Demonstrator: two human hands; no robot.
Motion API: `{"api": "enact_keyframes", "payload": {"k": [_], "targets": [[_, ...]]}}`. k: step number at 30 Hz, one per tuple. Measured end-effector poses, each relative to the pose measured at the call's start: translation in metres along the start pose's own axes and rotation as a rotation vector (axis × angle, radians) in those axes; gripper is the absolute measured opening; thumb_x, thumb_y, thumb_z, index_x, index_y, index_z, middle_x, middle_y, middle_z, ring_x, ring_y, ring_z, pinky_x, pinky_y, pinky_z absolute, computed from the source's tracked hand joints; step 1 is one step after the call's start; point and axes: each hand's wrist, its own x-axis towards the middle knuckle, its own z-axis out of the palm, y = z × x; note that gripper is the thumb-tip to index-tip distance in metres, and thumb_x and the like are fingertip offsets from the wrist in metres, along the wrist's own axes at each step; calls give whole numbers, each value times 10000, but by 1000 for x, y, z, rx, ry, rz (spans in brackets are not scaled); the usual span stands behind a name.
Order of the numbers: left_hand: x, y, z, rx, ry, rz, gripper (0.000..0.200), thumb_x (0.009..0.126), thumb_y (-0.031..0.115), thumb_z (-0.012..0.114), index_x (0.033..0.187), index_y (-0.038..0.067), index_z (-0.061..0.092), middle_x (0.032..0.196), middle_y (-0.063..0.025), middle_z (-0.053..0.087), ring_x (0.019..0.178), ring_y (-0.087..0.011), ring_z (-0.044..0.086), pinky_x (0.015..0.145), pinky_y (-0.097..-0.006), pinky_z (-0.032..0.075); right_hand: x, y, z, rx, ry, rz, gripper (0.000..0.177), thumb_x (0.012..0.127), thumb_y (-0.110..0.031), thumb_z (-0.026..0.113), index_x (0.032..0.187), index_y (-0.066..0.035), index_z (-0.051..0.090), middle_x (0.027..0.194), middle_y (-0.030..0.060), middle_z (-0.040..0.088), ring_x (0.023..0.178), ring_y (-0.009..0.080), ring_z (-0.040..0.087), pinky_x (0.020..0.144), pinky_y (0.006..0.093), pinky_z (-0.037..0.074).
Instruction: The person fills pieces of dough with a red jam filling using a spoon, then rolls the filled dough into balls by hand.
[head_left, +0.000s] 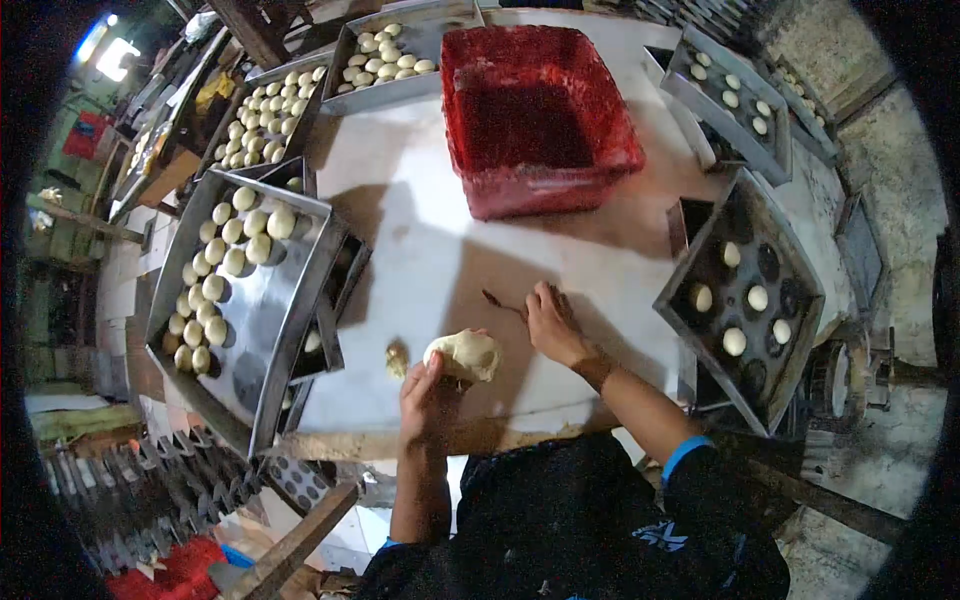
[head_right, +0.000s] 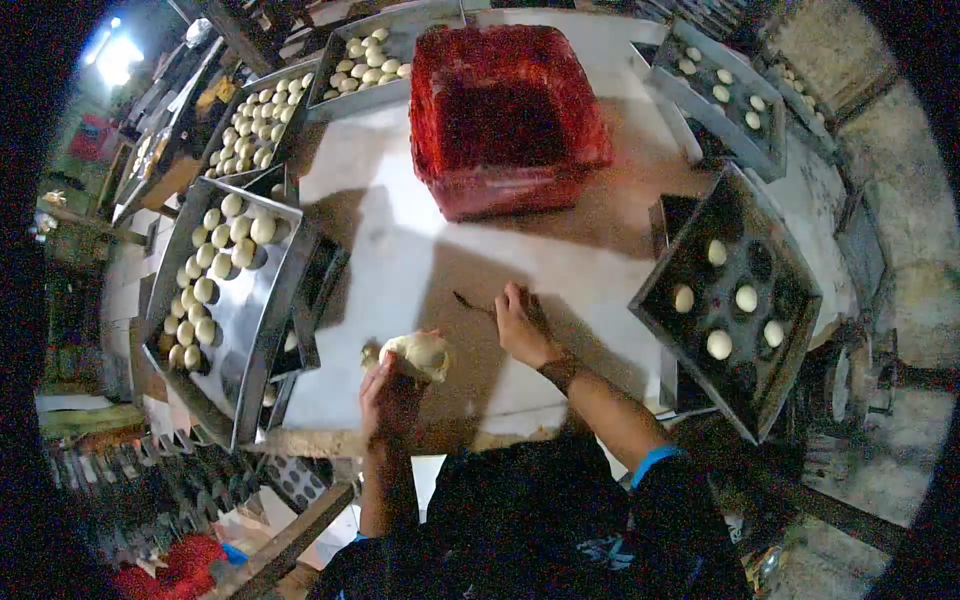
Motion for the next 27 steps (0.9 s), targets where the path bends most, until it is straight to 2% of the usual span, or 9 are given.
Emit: {"api": "enact_keyframes", "payload": {"k": [2, 4, 6, 8, 10, 12, 16, 22, 27], "targets": [[23, 14, -1, 6, -160, 99, 462, 968, 319, 491, 1227, -58, 557, 1191, -176, 620, 1013, -235, 622, 838, -322, 501, 8, 10, -14, 58, -28, -99, 200, 905, -155, 532, 1031, -3, 500, 978, 235, 504, 845, 393, 545, 746, 457, 463], [44, 20, -9, 0, -172, 97, 497, 965, 339, 492, 1251, -64, 546, 1200, -174, 619, 986, -212, 627, 827, -306, 499, 32, -3, -71, 399, -368, 249, 180, 890, -99, 529, 1037, 5, 530, 867, 210, 551, 767, 398, 562, 685, 464, 468], [59, 28, -15, 115, -54, 62, 522, 968, 356, 480, 1267, -68, 536, 1199, -184, 618, 1011, -220, 623, 854, -314, 489, 53, -2, -104, 320, 132, -175, 163, 901, -77, 529, 1026, 14, 580, 784, 182, 595, 719, 383, 593, 626, 449, 465], [79, 30, -21, 97, -110, 46, 543, 966, 353, 484, 1322, -56, 489, 1202, -185, 615, 1046, -241, 614, 869, -316, 484, 87, -5, -172, 298, -32, -23, 177, 918, -78, 530, 1035, 13, 627, 837, 197, 632, 778, 373, 633, 673, 441, 489], [86, 29, -14, -58, -56, -12, 584, 966, 365, 486, 1382, -40, 421, 1194, -173, 618, 1015, -238, 621, 864, -306, 485, 142, -2, -202, 151, 158, -74, 209, 898, -69, 535, 1053, 14, 648, 905, 222, 650, 855, 351, 652, 730, 422, 510], [95, 29, -21, -124, -109, -92, 613, 971, 332, 490, 1431, -43, 335, 1317, -221, 521, 1197, -272, 522, 1033, -395, 379, 206, 0, -213, 172, 193, -1, 235, 864, -51, 548, 1055, 10, 671, 941, 249, 661, 890, 341, 662, 773, 410, 523], [103, 32, -9, -187, -40, -120, 613, 960, 355, 483, 1425, -22, 350, 1313, -216, 525, 1179, -276, 529, 1010, -385, 404, 292, 62, -158, -147, -376, -163, 214, 785, 7, 582, 967, 13, 694, 879, 240, 666, 808, 425, 643, 727, 445, 524], [108, 14, -41, -228, 37, -93, 624, 923, 371, 511, 1409, 2, 378, 1272, -191, 552, 1151, -271, 546, 979, -373, 441, 325, 68, -112, -363, -611, -68, 242, 713, 26, 534, 889, 14, 700, 794, 285, 638, 818, 427, 640, 776, 483, 519], [105, 20, -34, -50, 100, -74, 667, 905, 397, 522, 1417, 1, 365, 1286, -202, 545, 1165, -274, 542, 986, -368, 437, 310, 44, -142, -52, -966, -234, 294, 741, -86, 587, 1000, -23, 710, 843, 231, 671, 737, 342, 648, 687, 408, 509]]}}
